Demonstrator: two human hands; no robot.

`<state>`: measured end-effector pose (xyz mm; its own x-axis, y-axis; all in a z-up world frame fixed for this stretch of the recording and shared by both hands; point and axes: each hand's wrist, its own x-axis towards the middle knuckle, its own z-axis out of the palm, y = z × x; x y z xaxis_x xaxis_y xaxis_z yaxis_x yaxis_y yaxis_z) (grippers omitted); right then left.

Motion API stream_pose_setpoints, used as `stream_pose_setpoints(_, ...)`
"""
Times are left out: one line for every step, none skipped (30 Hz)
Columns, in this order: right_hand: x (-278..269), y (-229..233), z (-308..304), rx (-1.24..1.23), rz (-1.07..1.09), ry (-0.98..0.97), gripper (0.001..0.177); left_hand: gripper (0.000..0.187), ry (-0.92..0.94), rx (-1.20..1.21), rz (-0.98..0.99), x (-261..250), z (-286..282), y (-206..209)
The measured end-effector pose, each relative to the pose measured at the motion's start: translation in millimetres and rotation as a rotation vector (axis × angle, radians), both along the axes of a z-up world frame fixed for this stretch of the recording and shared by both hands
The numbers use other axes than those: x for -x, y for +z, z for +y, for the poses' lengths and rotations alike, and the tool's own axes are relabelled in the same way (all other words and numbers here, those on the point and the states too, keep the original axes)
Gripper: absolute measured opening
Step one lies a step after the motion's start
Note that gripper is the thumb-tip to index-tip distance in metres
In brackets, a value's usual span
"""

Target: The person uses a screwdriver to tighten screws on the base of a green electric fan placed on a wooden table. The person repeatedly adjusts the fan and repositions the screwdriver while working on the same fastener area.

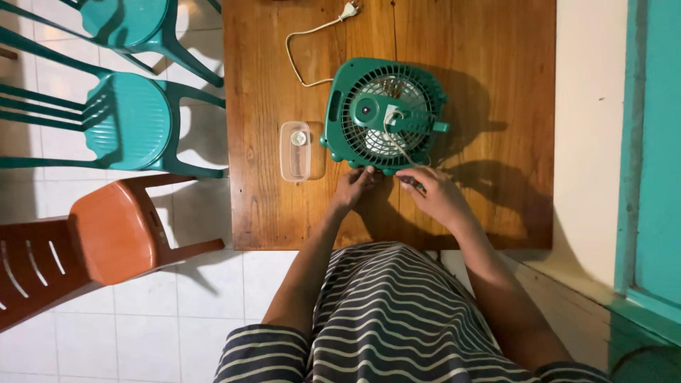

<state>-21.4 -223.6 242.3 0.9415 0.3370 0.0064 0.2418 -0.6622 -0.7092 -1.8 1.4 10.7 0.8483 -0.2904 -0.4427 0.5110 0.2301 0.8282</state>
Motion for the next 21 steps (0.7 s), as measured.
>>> stream_pose_setpoints(2.4, 1.2, 0.3, 0.04, -0.01, -0.02, 0.024, 0.051, 0.008, 0.022, 0.002, 0.6, -1.6, 2.2)
stream_pose_setpoints(2.8, 1.6, 1.4, 0.035, -0.023, -0.05, 0.025, 0.051, 0.013, 0.043, 0.005, 0.7, -2.5, 3.7)
stream_pose_setpoints(3.5, 1.5, 2.9, 0.03, -0.035, -0.079, 0.025, 0.051, 0.02, 0.038, 0.006, 0.7, -2.8, 4.4)
stream_pose_setpoints(5.1, 1.1, 4.9, 0.023, -0.046, -0.11, 0.027, 0.051, 0.025, 0.031, 0.009, 1.6, -2.3, 4.5)
stream_pose_setpoints(5.3, 0.7, 6.0, 0.02, -0.112, -0.119, 0.026, 0.05, 0.03, 0.024, 0.011, 1.9, -3.1, 4.0)
stream_pose_setpoints(4.8, -0.4, 7.7, 0.016, -0.177, -0.127, 0.026, 0.05, 0.025, 0.018, 0.013, 2.8, -3.3, 2.9)
stream_pose_setpoints(3.9, -1.3, 9.2, 0.012, -0.242, -0.135, 0.026, 0.05, 0.02, 0.012, 0.014, 3.1, -4.1, 1.6)
stream_pose_setpoints(1.7, -2.4, 11.5, -0.02, -0.25, -0.148, 0.024, 0.05, 0.015, 0.003, 0.013, 0.9, -3.1, 0.6)
stream_pose_setpoints(-0.4, -3.6, 14.0, -0.051, -0.258, -0.161, 0.023, 0.051, 0.026, 0.01, 0.01, -1.6, -1.5, -0.4)
stream_pose_setpoints(2.0, -4.8, 15.3, -0.078, -0.259, -0.176, 0.021, 0.051, 0.035, 0.019, 0.013, 1.4, -1.6, -1.8)
stream_pose_setpoints(4.3, -6.4, 17.2, -0.101, -0.23, -0.173, 0.02, 0.052, 0.044, 0.027, 0.017, 5.2, -1.0, -2.9)
stream_pose_setpoints(2.6, -7.1, 17.2, -0.12, -0.211, -0.172, 0.019, 0.052, 0.03, 0.012, 0.011, 4.0, -1.7, -3.3)
stream_pose_setpoints(1.5, -7.3, 17.4, -0.139, -0.191, -0.171, 0.019, 0.052, 0.016, -0.004, 0.005, 3.4, -0.3, -3.0)
stream_pose_setpoints(-0.3, -6.4, 16.5, -0.117, -0.192, -0.153, 0.018, 0.052, 0.006, -0.016, -0.005, -0.6, -1.2, -2.4)
stream_pose_setpoints(0.1, -5.6, 16.7, -0.094, -0.193, -0.136, 0.017, 0.052, -0.001, 0.004, -0.002, -3.8, -1.5, -1.6)
stream_pose_setpoints(2.3, -5.3, 16.6, -0.073, -0.19, -0.111, 0.018, 0.053, -0.001, 0.023, 0.005, -1.6, -0.5, -1.4)
stream_pose_setpoints(3.5, -4.8, 15.2, -0.075, -0.146, -0.086, 0.017, 0.053, -0.001, 0.041, 0.012, 0.7, -0.5, -1.2)
stream_pose_setpoints(3.9, -4.3, 14.9, -0.079, -0.103, -0.06, 0.016, 0.053, 0.009, 0.047, -0.006, 1.7, -0.2, -0.6)
stream_pose_setpoints(3.9, -3.5, 13.9, -0.083, -0.06, -0.033, 0.015, 0.053, 0.019, 0.052, -0.023, 1.8, -2.0, 0.2)
stream_pose_setpoints(3.7, -3.3, 13.2, -0.092, -0.029, -0.028, 0.017, 0.054, 0.029, 0.054, -0.041, 0.6, -3.2, 1.2)
stream_pose_setpoints(3.3, -3.3, 11.6, -0.101, 0.002, -0.023, 0.02, 0.053, 0.056, 0.083, -0.026, -2.2, -5.2, 2.1)
